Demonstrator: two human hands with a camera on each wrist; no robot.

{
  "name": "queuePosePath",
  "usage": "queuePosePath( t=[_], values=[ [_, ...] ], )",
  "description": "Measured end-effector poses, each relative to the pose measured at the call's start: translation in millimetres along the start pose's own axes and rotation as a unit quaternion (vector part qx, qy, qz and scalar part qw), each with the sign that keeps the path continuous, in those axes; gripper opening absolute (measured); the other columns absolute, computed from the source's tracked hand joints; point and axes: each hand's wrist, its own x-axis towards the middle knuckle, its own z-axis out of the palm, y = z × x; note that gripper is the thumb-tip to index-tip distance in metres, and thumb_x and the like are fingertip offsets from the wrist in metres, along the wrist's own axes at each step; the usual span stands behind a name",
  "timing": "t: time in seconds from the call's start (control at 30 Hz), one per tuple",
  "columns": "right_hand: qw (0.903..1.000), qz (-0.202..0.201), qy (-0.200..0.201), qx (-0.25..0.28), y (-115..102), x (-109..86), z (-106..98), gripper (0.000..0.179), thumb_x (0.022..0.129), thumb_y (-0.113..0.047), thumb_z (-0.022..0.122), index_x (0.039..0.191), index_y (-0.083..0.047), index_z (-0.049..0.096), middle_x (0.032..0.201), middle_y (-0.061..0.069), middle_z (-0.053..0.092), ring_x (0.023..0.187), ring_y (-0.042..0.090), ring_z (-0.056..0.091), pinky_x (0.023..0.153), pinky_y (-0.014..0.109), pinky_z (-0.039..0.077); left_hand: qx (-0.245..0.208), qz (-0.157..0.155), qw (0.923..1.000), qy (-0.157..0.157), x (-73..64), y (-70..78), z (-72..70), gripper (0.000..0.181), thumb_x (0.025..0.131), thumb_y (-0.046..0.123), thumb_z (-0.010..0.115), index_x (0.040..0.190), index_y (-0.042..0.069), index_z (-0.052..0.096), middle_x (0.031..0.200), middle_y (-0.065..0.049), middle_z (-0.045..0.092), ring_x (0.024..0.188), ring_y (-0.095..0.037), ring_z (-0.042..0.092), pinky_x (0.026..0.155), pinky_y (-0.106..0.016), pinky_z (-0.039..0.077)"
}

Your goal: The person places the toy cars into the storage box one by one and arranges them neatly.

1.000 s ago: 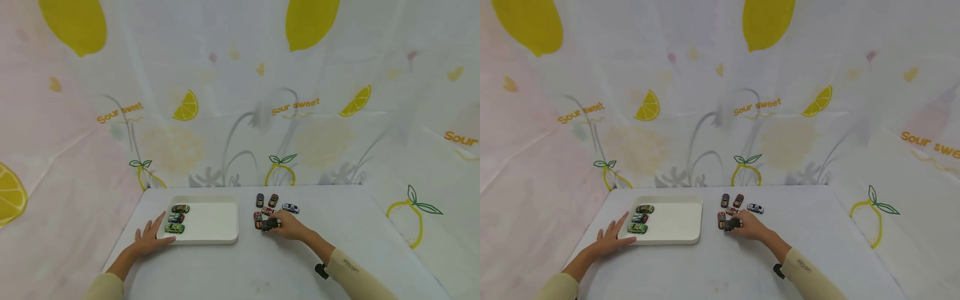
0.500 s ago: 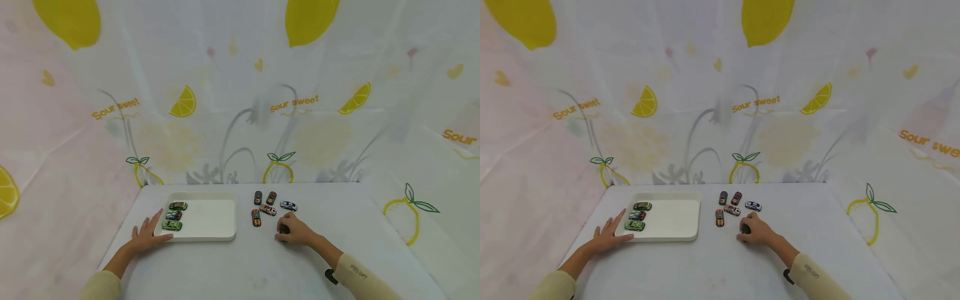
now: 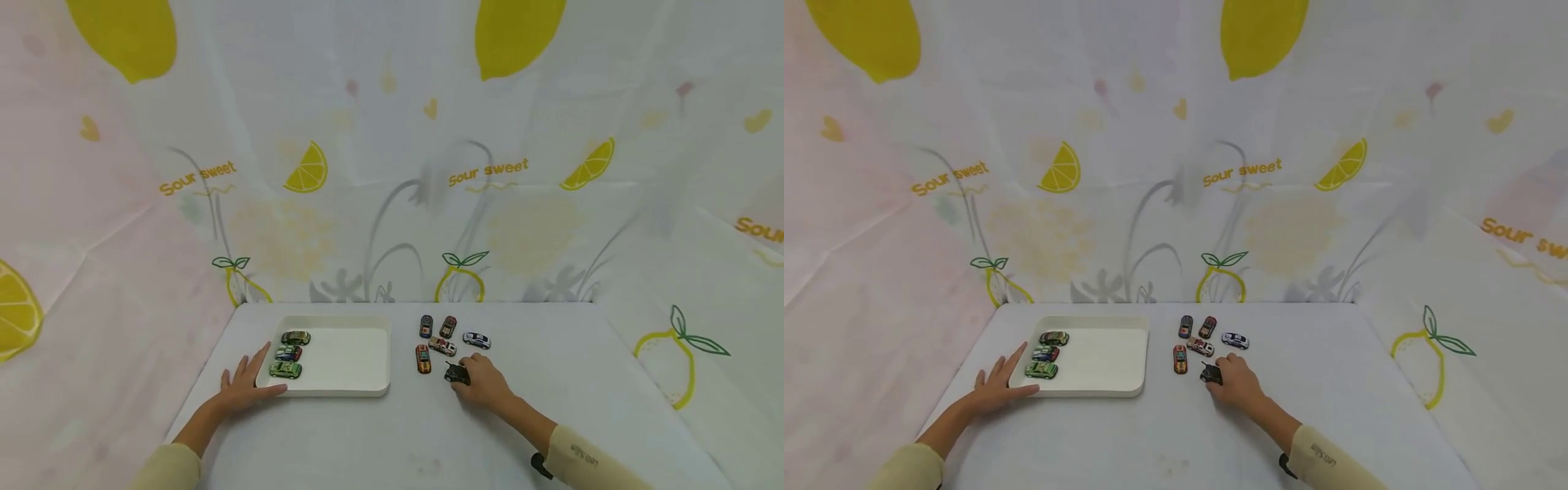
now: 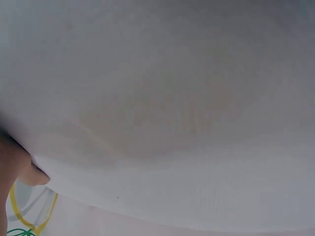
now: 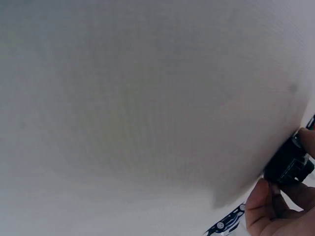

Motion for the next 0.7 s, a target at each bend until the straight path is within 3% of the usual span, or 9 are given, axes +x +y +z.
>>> queuePosePath(
  t=[0.17,0.3,0.47,0.6,0.7],
  values=[
    [0.9997,0.023,0.004,-0.003,-4,-3.1,-2,0.04,0.082,-0.033,0.079,0.104,-0.001,0.069,0.09,0.005,0.061,0.073,0.013,0.051,0.062,0.029,0.044,0.002,0.006,1.0,0.0,1.4,0.2,1.4,0.113,0.083,0.058,0.069,0.159,0.015,-0.002,0.162,-0.028,0.003,0.144,-0.057,-0.01,0.104,-0.075,-0.021],
    [0.9988,0.016,0.044,0.01,-10,-0.8,-6,0.039,0.085,-0.033,0.077,0.107,-0.001,0.069,0.096,0.009,0.065,0.081,0.019,0.059,0.067,0.035,0.051,-0.006,0.004,0.9999,-0.008,0.5,2.9,4.3,0.114,0.082,0.059,0.07,0.159,0.014,-0.001,0.163,-0.027,0.003,0.145,-0.056,-0.011,0.105,-0.074,-0.021],
    [0.9932,-0.033,0.078,0.081,-32,20.1,-14,0.046,0.085,-0.031,0.077,0.117,0.001,0.068,0.103,0.013,0.066,0.089,0.023,0.06,0.074,0.038,0.053,-0.006,-0.006,1.0,-0.003,-2.0,3.7,2.9,0.114,0.082,0.06,0.068,0.159,0.014,-0.002,0.163,-0.026,0.002,0.145,-0.055,-0.012,0.105,-0.073,-0.023],
    [0.9859,-0.065,0.077,0.134,-56,41.8,-12,0.046,0.084,-0.028,0.08,0.118,0.0,0.069,0.101,0.009,0.065,0.083,0.015,0.055,0.068,0.028,0.049,-0.004,-0.005,1.0,0.002,-2.1,1.6,1.5,0.114,0.082,0.061,0.068,0.159,0.015,-0.003,0.163,-0.026,0.001,0.145,-0.055,-0.012,0.105,-0.073,-0.023],
    [0.9846,-0.062,0.06,0.152,-79,52.9,-6,0.045,0.084,-0.03,0.079,0.117,-0.002,0.069,0.102,0.01,0.066,0.084,0.014,0.057,0.068,0.027,0.049,-0.007,0.0,1.0,0.006,-3.3,-1.0,1.8,0.114,0.082,0.06,0.068,0.159,0.016,-0.003,0.163,-0.026,0.002,0.145,-0.056,-0.011,0.105,-0.073,-0.022]
  ],
)
